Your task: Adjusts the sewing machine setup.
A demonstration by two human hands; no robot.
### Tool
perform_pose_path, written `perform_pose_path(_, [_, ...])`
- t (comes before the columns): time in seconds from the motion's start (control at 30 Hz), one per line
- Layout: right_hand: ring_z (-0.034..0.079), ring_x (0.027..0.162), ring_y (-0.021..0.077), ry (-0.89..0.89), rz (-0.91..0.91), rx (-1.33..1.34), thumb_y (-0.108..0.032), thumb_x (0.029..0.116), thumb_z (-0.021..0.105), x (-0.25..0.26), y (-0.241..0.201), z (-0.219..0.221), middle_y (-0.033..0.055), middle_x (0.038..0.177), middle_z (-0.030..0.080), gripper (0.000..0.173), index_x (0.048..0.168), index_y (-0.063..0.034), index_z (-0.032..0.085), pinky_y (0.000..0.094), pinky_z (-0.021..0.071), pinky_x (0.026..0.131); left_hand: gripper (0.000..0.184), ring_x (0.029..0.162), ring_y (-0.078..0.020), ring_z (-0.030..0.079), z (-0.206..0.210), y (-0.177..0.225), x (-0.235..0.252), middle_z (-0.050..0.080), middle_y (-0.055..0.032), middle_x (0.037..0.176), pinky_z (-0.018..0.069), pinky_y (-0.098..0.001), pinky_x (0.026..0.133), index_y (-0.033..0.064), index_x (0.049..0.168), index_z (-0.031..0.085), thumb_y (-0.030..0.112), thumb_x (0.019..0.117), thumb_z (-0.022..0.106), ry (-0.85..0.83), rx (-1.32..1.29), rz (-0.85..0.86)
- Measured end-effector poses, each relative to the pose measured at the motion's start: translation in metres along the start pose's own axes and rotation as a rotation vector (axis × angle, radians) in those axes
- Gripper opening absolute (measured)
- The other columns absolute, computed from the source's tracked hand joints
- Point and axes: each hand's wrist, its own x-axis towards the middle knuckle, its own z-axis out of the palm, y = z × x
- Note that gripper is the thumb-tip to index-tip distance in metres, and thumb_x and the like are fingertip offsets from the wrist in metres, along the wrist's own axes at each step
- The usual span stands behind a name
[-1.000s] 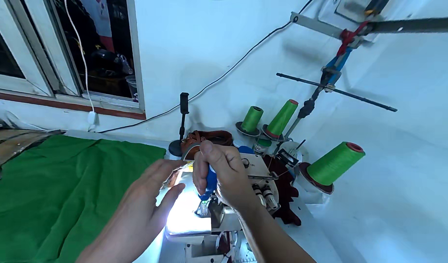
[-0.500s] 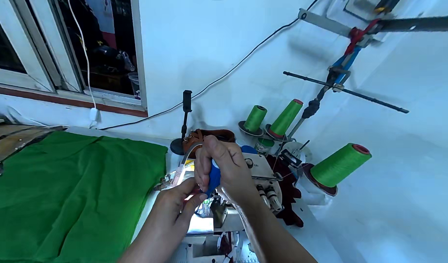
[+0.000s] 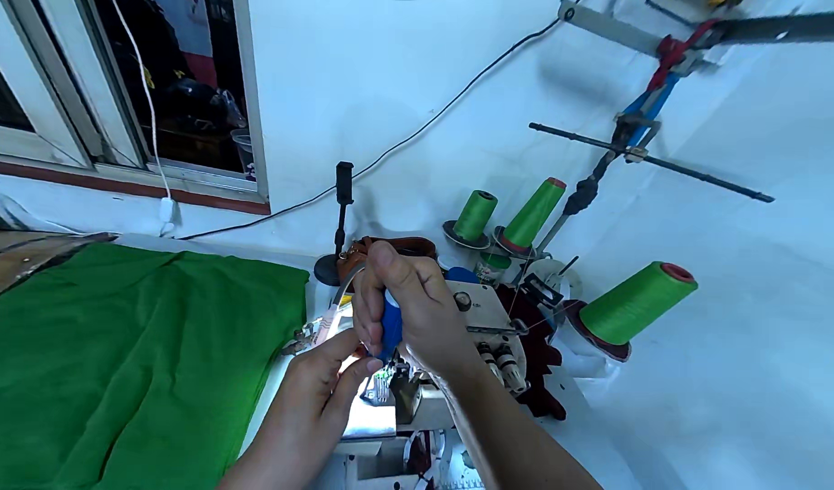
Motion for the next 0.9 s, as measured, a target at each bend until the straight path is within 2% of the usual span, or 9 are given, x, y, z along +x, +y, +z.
perform_pose_path(0.5, [0.053, 0.044, 0.0063, 0.022, -0.002, -0.039, -0.031, 0.1119, 0.036, 0.0013, -0.0022, 0.0015, 0.0001, 0.055, 0.052, 0.052, 0.067, -0.0097, 0.049, 0.0212, 0.0489, 0.043, 0.016, 0.087, -0.0016, 0.069, 0.0026, -0.002, -0.0018, 0.071, 0.0094, 0.092, 0.0581, -0.0186, 0.079, 0.019, 0.103, 0.071, 0.028, 0.0998, 0.059, 0.023, 0.002, 0.006])
perform_pose_path(0.9, [0.053, 0.043, 0.0075, 0.036, 0.022, -0.049, -0.034, 0.1117, 0.038, 0.0032, -0.0001, 0.0057, 0.0007, 0.055, 0.052, 0.052, 0.067, -0.0093, 0.049, 0.0221, 0.0492, 0.041, 0.015, 0.089, -0.0035, 0.069, 0.0012, -0.0043, -0.0025, 0.072, 0.008, 0.094, 0.0588, -0.0208, 0.081, 0.019, 0.105, 0.071, 0.028, 0.1007, 0.06, 0.036, -0.046, 0.007])
